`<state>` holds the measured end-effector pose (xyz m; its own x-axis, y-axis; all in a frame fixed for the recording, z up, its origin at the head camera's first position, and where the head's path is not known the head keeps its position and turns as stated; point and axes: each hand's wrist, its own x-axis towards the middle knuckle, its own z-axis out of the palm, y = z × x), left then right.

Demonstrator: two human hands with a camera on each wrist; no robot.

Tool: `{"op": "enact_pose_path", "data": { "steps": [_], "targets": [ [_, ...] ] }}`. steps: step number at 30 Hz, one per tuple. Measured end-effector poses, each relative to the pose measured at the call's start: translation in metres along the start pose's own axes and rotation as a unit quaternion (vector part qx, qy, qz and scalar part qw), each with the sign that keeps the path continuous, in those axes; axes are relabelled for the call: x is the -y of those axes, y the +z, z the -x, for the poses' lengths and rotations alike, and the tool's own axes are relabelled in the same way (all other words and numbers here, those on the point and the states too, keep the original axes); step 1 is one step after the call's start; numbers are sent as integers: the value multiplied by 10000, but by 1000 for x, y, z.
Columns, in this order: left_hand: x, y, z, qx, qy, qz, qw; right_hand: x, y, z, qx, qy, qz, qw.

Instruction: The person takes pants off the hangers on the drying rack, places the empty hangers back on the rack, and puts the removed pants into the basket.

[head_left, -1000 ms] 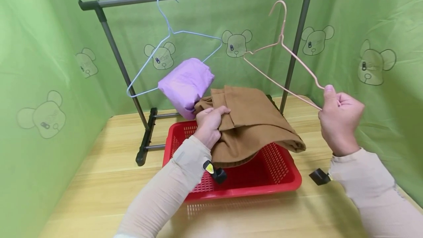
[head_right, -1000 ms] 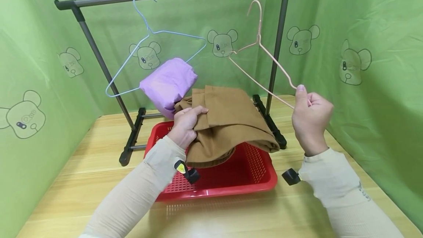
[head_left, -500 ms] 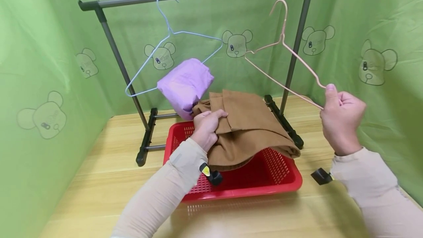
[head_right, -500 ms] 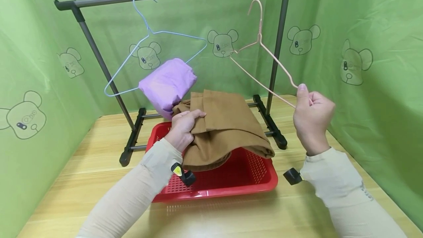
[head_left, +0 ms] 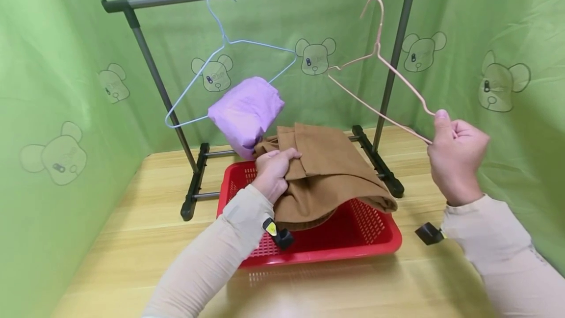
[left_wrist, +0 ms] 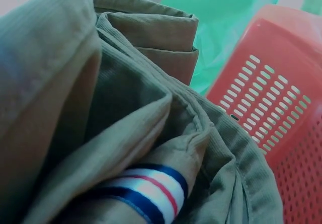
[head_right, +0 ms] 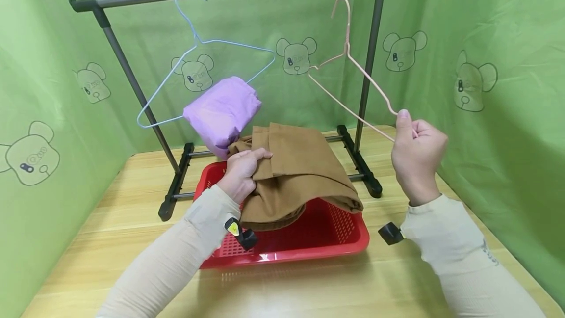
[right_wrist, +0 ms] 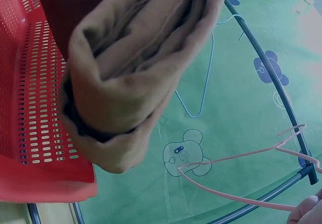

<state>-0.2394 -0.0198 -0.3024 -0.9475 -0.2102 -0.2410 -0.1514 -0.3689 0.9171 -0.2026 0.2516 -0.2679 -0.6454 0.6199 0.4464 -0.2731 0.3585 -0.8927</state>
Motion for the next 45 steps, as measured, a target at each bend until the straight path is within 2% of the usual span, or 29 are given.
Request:
{"op": "enact_pose_path", "data": {
  "steps": [5, 11, 22, 32, 45],
  "targets": [
    [-1, -1, 1, -89, 6, -110, 9999, 0, 0, 0, 7, 22, -22, 10000],
    [1, -5, 3, -198, 81, -491, 9986, -1, -1, 0, 26, 45, 7, 10000],
    [6, -15, 9, -40, 148, -634, 9979, 0, 0, 1, -13, 28, 14, 10000],
    [7, -24, 13, 56, 56, -771, 9970, -1, 2, 2, -50, -46, -14, 10000],
    [13, -25, 22, 37, 151, -1005, 9948, -1, 3, 2, -17, -27, -29, 10000]
  ]
}}
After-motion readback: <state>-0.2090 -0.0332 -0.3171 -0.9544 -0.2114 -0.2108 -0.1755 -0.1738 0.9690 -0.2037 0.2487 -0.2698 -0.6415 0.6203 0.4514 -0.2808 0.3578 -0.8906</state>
